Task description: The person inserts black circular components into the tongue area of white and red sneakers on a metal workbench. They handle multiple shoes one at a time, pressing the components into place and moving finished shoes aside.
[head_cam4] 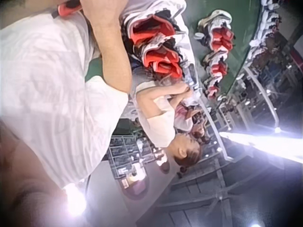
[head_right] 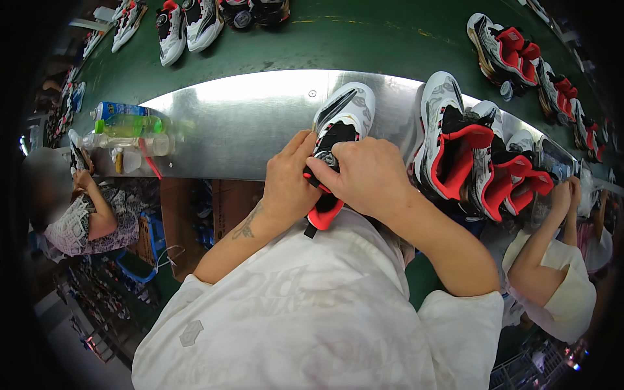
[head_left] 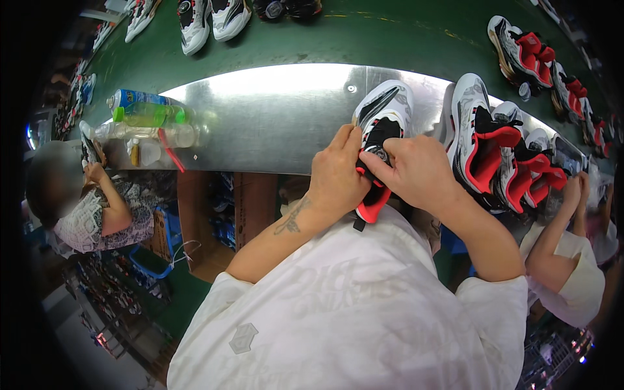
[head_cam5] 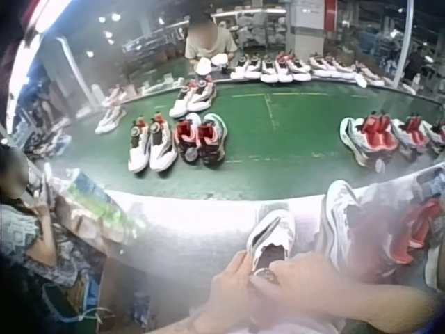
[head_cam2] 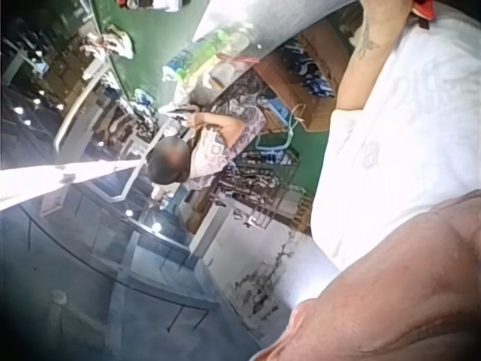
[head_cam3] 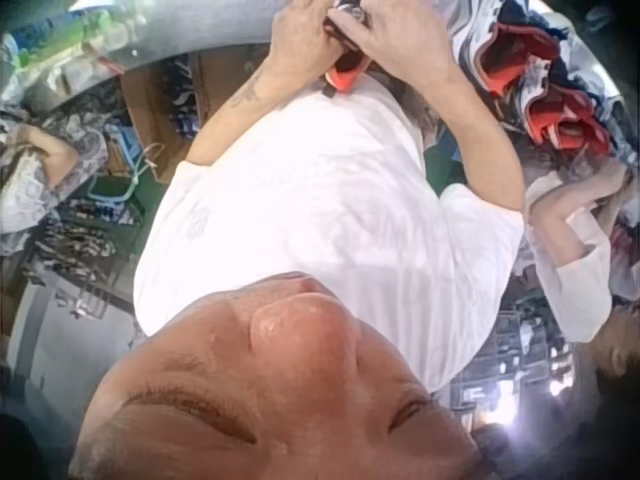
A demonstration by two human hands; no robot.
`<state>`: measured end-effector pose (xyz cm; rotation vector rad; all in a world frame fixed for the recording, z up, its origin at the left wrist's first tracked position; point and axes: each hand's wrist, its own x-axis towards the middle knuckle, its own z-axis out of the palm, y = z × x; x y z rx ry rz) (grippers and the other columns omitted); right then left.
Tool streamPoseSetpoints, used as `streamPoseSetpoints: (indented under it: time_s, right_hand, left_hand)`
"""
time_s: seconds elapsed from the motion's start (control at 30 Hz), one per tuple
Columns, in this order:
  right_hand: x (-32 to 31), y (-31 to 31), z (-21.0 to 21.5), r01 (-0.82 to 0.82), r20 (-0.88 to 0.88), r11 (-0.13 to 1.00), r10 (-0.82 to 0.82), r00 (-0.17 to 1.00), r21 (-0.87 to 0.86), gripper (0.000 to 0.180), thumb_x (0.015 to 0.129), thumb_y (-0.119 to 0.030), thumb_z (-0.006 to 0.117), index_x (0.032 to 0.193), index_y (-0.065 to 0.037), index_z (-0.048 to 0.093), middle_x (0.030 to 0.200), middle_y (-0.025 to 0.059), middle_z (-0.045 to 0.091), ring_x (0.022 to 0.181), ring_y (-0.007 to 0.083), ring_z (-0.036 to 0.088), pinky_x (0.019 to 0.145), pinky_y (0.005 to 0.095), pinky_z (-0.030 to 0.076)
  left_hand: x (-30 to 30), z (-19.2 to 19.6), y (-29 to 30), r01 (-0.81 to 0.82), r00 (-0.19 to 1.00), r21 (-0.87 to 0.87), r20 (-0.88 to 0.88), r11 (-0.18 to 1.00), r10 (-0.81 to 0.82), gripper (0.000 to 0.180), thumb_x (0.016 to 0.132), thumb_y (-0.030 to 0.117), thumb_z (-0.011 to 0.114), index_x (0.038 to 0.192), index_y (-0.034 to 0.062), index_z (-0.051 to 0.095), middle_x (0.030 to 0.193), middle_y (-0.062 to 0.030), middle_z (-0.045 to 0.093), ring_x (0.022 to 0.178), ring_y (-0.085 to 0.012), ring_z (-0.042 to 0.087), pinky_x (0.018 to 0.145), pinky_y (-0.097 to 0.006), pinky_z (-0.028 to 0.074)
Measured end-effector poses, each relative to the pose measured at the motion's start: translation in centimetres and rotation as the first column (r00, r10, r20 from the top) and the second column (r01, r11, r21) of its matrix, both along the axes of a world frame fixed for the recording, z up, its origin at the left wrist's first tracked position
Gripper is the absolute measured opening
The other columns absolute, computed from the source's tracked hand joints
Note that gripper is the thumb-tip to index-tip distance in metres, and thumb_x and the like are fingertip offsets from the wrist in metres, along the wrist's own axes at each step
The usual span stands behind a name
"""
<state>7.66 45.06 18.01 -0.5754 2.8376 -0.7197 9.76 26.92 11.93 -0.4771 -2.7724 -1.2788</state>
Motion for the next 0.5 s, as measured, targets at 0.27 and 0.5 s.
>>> streamPoseSetpoints:
  time_s: [0.27,0.5]
  right_hand:
    - [1.5,0.3,0.8,0.029,-0.002,0.998,-0.029,1.0,0.051,0.046,0.091,-0.045,0.079,0.083,-0.002,0.07,0.07,0.0168,0.068,0.067,0.0363,0.07,0.061,0.0475,0.055]
    - [3.9,0.1,0.5,0.005,-0.117,0.983,0.017,0.993,0.182,0.088,0.077,-0.021,0.085,0.153,0.006,0.048,0.11,0.0174,0.063,0.097,0.0368,0.067,0.081,0.0457,0.055]
  left_hand:
    - [-0.2,0.6,-0.2,0.021,1.0,0.033,-0.01,0.999,-0.021,0.053,0.072,-0.002,0.076,0.123,-0.0066,0.061,0.117,-0.0214,0.067,0.093,-0.0477,0.071,0.075,-0.051,0.06]
    - [-0.2,0.3,-0.5,0.066,0.998,-0.035,0.025,0.997,-0.065,0.056,0.072,-0.002,0.078,0.124,-0.006,0.06,0.121,-0.023,0.065,0.096,-0.0484,0.071,0.079,-0.052,0.06]
